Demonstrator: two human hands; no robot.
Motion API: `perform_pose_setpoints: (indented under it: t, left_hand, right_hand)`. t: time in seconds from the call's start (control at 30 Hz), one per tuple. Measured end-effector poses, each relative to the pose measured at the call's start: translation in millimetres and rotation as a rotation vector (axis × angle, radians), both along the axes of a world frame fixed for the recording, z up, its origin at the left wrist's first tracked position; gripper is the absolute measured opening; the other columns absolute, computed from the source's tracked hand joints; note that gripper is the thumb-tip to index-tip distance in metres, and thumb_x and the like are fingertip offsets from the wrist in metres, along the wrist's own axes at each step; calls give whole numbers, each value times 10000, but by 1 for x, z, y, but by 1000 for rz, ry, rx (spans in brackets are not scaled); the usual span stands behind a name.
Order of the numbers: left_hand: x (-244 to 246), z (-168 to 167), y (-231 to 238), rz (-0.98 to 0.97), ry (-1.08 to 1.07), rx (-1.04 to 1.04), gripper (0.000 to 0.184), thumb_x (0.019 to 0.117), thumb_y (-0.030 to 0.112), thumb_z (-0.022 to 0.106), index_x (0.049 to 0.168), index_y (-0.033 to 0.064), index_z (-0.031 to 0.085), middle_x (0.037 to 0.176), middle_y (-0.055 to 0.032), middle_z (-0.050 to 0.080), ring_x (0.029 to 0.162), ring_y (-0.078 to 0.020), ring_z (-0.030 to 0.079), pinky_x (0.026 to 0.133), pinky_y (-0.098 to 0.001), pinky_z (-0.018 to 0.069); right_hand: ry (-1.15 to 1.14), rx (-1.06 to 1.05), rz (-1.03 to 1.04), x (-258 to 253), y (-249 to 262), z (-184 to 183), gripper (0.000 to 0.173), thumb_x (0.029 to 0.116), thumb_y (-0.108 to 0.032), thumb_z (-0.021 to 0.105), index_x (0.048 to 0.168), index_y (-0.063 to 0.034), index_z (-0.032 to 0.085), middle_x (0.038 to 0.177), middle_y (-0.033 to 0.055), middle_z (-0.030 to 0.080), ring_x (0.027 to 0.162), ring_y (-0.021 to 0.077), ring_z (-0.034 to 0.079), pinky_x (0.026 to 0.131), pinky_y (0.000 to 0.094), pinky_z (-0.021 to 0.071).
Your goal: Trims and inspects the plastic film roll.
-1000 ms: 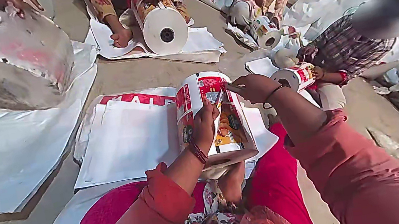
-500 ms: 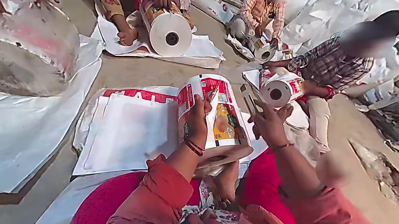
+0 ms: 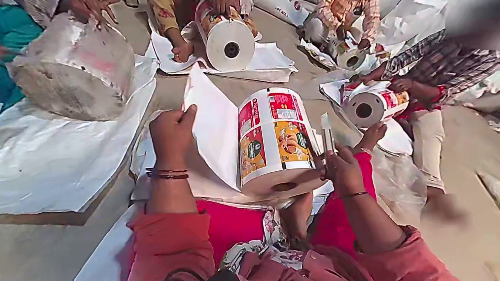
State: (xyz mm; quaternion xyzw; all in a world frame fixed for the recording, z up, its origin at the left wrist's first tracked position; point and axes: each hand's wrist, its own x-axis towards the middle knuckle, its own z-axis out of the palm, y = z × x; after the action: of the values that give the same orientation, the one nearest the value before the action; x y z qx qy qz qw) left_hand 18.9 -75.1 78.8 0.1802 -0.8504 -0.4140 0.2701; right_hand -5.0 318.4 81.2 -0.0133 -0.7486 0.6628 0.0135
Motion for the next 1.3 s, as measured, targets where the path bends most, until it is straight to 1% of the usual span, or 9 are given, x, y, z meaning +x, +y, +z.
perform_pose_setpoints:
  t: [0.1,0.27,0.4,0.57,0.7,0.87,1.03,1.13,1.3]
  left_hand:
    - [16,-28,-44,74,-247,-56,680,1036,532,524,779,-91,617,799,-305,629,834,-480,635,780,-710,442]
    - [16,-89,-83,191,-626,31,682,1021,564,523,1017,-91,714,1072,-328,696,1061,-508,663,945,-726,459]
    - [5,-131,-74,226,-867,39,624,992,496,610,1133,-106,694,1191,-336,667,1176,-494,627,1017,-710,434]
    - [-7,-132,-52,27,-1139,-241,658,1012,565,544,1180,-47,717,1305,-315,639,1304,-499,551,1041,-775,346]
    - [-7,-84,-9,26,-723,-281,646,989,514,621,1273,-66,651,1346,-409,549,1332,-623,440,1050,-842,265]
    - [-22,-22,103,-405,-64,-134,392,1020,311,615,1254,2,676,1448,-236,555,1423,-362,462,1187,-531,357]
    - [-19,-29,193,-768,111,-277,263,1000,300,603,1097,119,767,1452,-160,582,1476,-374,396,1207,-578,322]
    - [-12,-42,202,-822,106,-491,352,1010,436,573,1263,245,727,1504,-120,541,1510,-394,327,1239,-611,224]
    - [-12,-39,204,-807,8,-609,418,947,509,616,1342,384,670,1558,-103,484,1519,-404,294,1222,-648,200]
  right_hand:
    - [57,0,-59,5,26,2,352,1079,-112,383,1406,6,434,903,76,671,524,122,593,464,277,535]
    - [86,-66,-220,7,97,-16,339,1092,-135,383,1416,-40,421,904,49,671,545,110,602,460,250,517]
    - [12,-149,-377,17,134,-56,282,1107,-131,376,1375,-53,412,880,56,668,535,129,617,454,273,537]
    - [-49,-7,-327,22,130,-81,411,1035,-44,448,1428,10,339,1019,134,640,648,182,671,584,358,607]
    - [43,326,-79,27,108,-62,402,1030,-154,494,1410,-39,428,967,86,661,635,108,582,611,317,514]
    - [171,441,82,40,70,-32,418,954,-177,610,1335,-50,490,885,63,565,675,142,531,609,360,479]
    - [211,626,82,30,40,-24,387,953,-225,691,1269,-19,602,1005,155,649,820,257,619,727,488,525]
    - [228,687,111,25,28,-21,393,937,-298,735,1205,-23,655,1075,159,649,934,267,635,811,483,533]
    - [227,781,133,16,13,-12,477,887,-364,803,1201,-36,659,1106,154,636,974,273,633,826,484,542]
